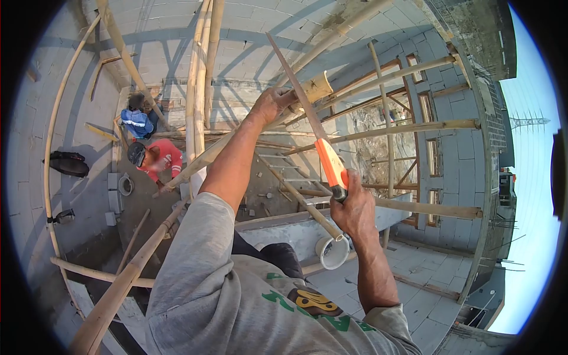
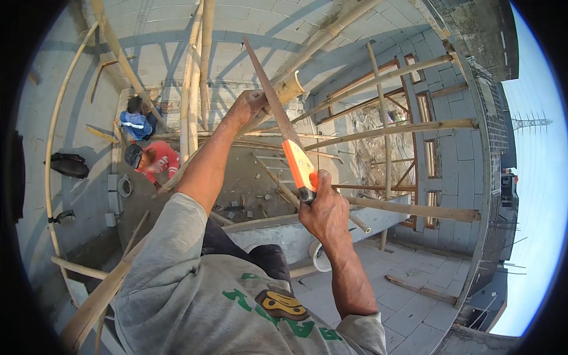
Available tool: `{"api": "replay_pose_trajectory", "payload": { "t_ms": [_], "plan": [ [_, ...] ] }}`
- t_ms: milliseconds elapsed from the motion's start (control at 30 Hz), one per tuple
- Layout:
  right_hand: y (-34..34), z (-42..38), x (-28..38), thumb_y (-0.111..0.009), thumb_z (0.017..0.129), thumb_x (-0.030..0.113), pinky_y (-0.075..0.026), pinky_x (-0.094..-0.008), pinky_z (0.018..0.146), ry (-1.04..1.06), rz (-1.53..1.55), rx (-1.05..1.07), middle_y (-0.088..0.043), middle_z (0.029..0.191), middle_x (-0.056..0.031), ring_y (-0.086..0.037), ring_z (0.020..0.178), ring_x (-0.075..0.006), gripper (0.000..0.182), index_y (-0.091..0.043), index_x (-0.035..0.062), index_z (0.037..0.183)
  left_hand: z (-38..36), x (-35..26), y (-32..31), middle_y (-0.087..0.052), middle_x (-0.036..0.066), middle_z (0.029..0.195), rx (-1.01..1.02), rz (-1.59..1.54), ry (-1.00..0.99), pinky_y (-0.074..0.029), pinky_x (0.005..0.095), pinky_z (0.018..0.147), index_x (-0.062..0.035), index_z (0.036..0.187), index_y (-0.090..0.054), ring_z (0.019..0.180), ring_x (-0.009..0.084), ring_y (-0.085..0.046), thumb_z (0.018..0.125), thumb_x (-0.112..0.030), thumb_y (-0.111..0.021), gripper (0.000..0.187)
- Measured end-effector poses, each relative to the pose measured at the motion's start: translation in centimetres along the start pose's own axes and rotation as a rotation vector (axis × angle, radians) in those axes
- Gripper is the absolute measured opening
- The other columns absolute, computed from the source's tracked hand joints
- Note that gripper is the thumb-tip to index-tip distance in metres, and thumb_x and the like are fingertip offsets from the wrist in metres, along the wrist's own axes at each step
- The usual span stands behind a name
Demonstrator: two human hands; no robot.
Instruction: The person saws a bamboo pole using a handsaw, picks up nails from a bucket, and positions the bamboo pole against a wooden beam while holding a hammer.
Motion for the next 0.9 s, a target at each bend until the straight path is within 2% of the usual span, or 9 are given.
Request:
{"api": "replay_pose_trajectory", "payload": {
  "t_ms": [133,333,433,533,567,600,667,800,900],
  "plan": [
    [0.6,1.0,0.9,-0.062,0.072,0.006,-0.048,-0.0549,0.063,-0.082,-0.045,0.047,-0.062,0.073,-0.0258,-0.061,0.068,-0.0478,0.052,-0.043,0.0045,0.120,0.4,0.5,0.1,-0.062,0.003,0.078,-0.006,-0.003,0.014,-0.044,0.0279,0.069,0.0015,0.086,-0.067,0.074,0.0118,-0.054,0.072,-0.071,-0.066,0.074],
    [-0.7,3.9,1.6,-0.062,0.072,0.006,-0.048,-0.0562,0.064,-0.057,-0.034,0.039,-0.063,0.075,-0.0268,-0.061,0.069,-0.0482,0.054,-0.041,0.0054,0.122,-0.2,-0.7,0.2,-0.062,0.002,0.078,-0.009,-0.044,0.039,-0.043,0.0265,0.069,0.0012,0.086,-0.067,0.074,0.0113,-0.054,0.072,-0.066,-0.069,0.068],
    [-0.4,0.6,0.4,-0.061,0.073,0.006,-0.048,-0.0563,0.065,-0.075,-0.048,0.014,-0.063,0.075,-0.0266,-0.062,0.069,-0.0479,0.052,-0.041,0.0057,0.121,-0.3,-0.1,-0.2,-0.062,0.002,0.079,0.010,-0.050,0.061,-0.043,0.0263,0.069,0.0015,0.086,-0.067,0.075,0.0115,-0.055,0.072,-0.065,-0.069,0.068],
    [-0.1,-0.9,0.3,-0.061,0.073,0.005,-0.048,-0.0561,0.065,-0.117,-0.029,0.052,-0.063,0.075,-0.0268,-0.061,0.069,-0.0478,0.050,-0.041,0.0049,0.120,0.9,1.6,0.0,-0.063,0.002,0.079,-0.026,-0.044,0.032,-0.043,0.0260,0.069,0.0012,0.085,-0.067,0.074,0.0111,-0.055,0.073,-0.064,-0.069,0.067],
    [0.0,-0.3,0.6,-0.065,0.070,0.007,-0.050,-0.0527,0.063,-0.113,-0.037,0.072,-0.064,0.070,-0.0251,-0.064,0.068,-0.0446,0.051,-0.042,0.0019,0.116,1.0,2.0,-0.1,-0.062,0.002,0.079,-0.039,-0.035,0.023,-0.043,0.0259,0.068,0.0008,0.085,-0.068,0.073,0.0109,-0.055,0.073,-0.064,-0.069,0.066],
    [-0.2,1.0,0.9,-0.063,0.072,0.007,-0.049,-0.0537,0.063,-0.096,-0.027,0.054,-0.063,0.071,-0.0253,-0.063,0.068,-0.0455,0.050,-0.043,0.0020,0.117,1.1,2.2,-0.2,-0.062,0.002,0.078,-0.056,-0.032,0.012,-0.043,0.0258,0.067,0.0005,0.084,-0.068,0.072,0.0107,-0.054,0.073,-0.063,-0.070,0.065],
    [-0.6,2.9,1.7,-0.061,0.074,0.006,-0.048,-0.0556,0.064,-0.083,-0.013,0.035,-0.062,0.074,-0.0259,-0.062,0.069,-0.0473,0.047,-0.043,0.0021,0.118,1.3,3.0,-0.7,-0.062,0.002,0.077,-0.059,-0.010,0.102,-0.042,0.0257,0.066,0.0002,0.083,-0.068,0.072,0.0103,-0.054,0.072,-0.063,-0.072,0.064],
    [-1.6,2.2,1.9,-0.064,0.069,0.006,-0.050,-0.0530,0.064,-0.125,-0.050,0.026,-0.063,0.069,-0.0259,-0.063,0.066,-0.0458,0.052,-0.040,0.0007,0.116,0.8,1.6,-0.3,-0.061,0.002,0.075,-0.011,-0.069,0.081,-0.042,0.0259,0.065,0.0002,0.081,-0.067,0.071,0.0100,-0.053,0.072,-0.059,-0.073,0.060],
    [-1.1,-2.3,0.9,-0.063,0.069,0.006,-0.051,-0.0525,0.064,-0.123,-0.035,0.021,-0.063,0.070,-0.0261,-0.064,0.066,-0.0454,0.053,-0.039,-0.0002,0.117,1.0,2.2,-0.3,-0.065,0.010,0.075,-0.054,0.132,0.033,-0.045,0.0370,0.071,-0.0030,0.085,-0.071,0.074,0.0197,-0.060,0.064,-0.089,-0.050,0.091]
  ]
}}
Point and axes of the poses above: each hand's wrist, its own z-axis towards the middle knuckle, its own y-axis out of the back of the hand, x = y × z, the point moved 1 cm from there along z, towards the middle knuckle
